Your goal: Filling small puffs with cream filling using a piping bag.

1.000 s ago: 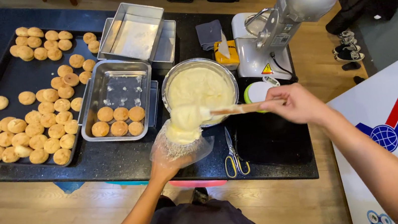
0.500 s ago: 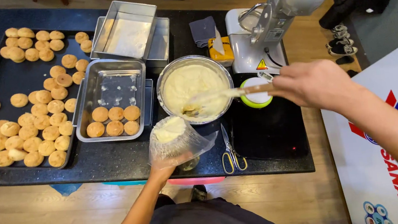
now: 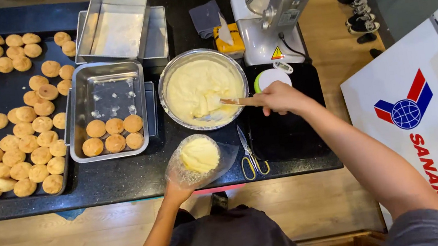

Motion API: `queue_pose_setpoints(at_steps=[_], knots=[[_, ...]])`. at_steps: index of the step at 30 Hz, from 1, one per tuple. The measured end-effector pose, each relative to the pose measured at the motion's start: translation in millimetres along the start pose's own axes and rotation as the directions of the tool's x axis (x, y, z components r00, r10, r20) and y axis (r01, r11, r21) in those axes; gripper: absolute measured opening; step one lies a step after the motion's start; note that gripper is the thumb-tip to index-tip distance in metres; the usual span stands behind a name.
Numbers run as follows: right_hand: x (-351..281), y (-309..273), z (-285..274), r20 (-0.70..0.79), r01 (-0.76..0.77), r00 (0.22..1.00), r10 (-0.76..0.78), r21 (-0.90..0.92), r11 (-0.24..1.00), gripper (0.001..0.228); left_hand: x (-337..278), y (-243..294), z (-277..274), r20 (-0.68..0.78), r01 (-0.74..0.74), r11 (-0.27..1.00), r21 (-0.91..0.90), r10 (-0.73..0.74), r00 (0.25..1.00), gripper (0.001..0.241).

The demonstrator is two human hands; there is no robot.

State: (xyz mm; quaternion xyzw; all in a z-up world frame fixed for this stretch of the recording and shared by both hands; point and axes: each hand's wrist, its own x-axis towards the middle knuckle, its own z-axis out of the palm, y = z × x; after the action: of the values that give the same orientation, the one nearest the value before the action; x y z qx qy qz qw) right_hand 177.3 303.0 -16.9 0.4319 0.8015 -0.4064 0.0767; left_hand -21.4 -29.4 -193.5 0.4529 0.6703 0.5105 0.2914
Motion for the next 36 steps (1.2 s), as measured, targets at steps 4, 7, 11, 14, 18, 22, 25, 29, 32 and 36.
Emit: queue_pose_setpoints(at_steps=[4, 7, 11, 14, 18, 22, 25, 29, 32, 36], knots=[[-25.9, 17.5, -0.4, 0.067, -0.053, 0.997, 0.037, 0.257, 0.965, 0.049, -23.6, 36.3, -13.4, -0.207, 0.023, 0.998, 0.065, -0.009, 0.978, 0.075], [-58.5, 22.4, 14.4, 0.031, -0.093, 0.996, 0.088, 0.415, 0.905, 0.059, -47.5, -13.4, -14.7, -0.280, 0.067, 0.953, -0.297, -0.154, 0.948, 0.066], [-93.4, 26.9, 78.9, 0.247, -0.295, 0.954, 0.171, 0.675, 0.676, 0.090, -60.5, -40.5, -27.6, -0.111, 0.262, 0.628, -0.733, -0.489, 0.865, 0.039], [-92.8, 24.7, 160.2, 0.422, -0.467, 0.884, 0.203, 0.764, 0.446, 0.094, -44.3, 30.4, -39.0, 0.130, 0.331, 0.235, -0.914, -0.602, 0.788, 0.040], [-47.3, 36.8, 257.8, 0.422, -0.400, 0.893, 0.154, 0.903, -0.155, 0.072, -27.9, 60.9, -38.9, 0.268, 0.451, 0.087, -0.888, -0.699, 0.663, 0.051], [-34.3, 42.6, 267.0, 0.370, -0.297, 0.927, 0.058, 0.820, -0.490, 0.054, -25.3, 43.1, -42.2, 0.333, 0.518, 0.163, -0.840, -0.598, 0.729, 0.042], [-50.9, 18.3, 235.4, 0.348, -0.289, 0.937, 0.022, 0.809, -0.512, 0.036, -16.8, 61.8, -51.3, 0.317, 0.567, 0.223, -0.793, -0.644, 0.696, 0.035], [-91.9, -41.6, 175.2, 0.138, -0.112, 0.986, 0.095, 0.964, -0.239, 0.033, 4.1, 81.2, -70.3, 0.261, 0.510, 0.366, -0.778, -0.550, 0.793, 0.019], [-109.6, -66.4, 141.2, -0.114, 0.097, 0.985, 0.132, 0.987, 0.129, 0.037, 25.9, 106.4, -91.6, 0.222, 0.459, 0.593, -0.662, -0.430, 0.875, 0.018], [-142.0, -91.3, 96.4, -0.391, 0.240, 0.916, 0.093, 0.717, 0.655, 0.030, 47.7, 135.2, -131.0, 0.233, 0.351, 0.796, -0.492, -0.269, 0.935, 0.018]])
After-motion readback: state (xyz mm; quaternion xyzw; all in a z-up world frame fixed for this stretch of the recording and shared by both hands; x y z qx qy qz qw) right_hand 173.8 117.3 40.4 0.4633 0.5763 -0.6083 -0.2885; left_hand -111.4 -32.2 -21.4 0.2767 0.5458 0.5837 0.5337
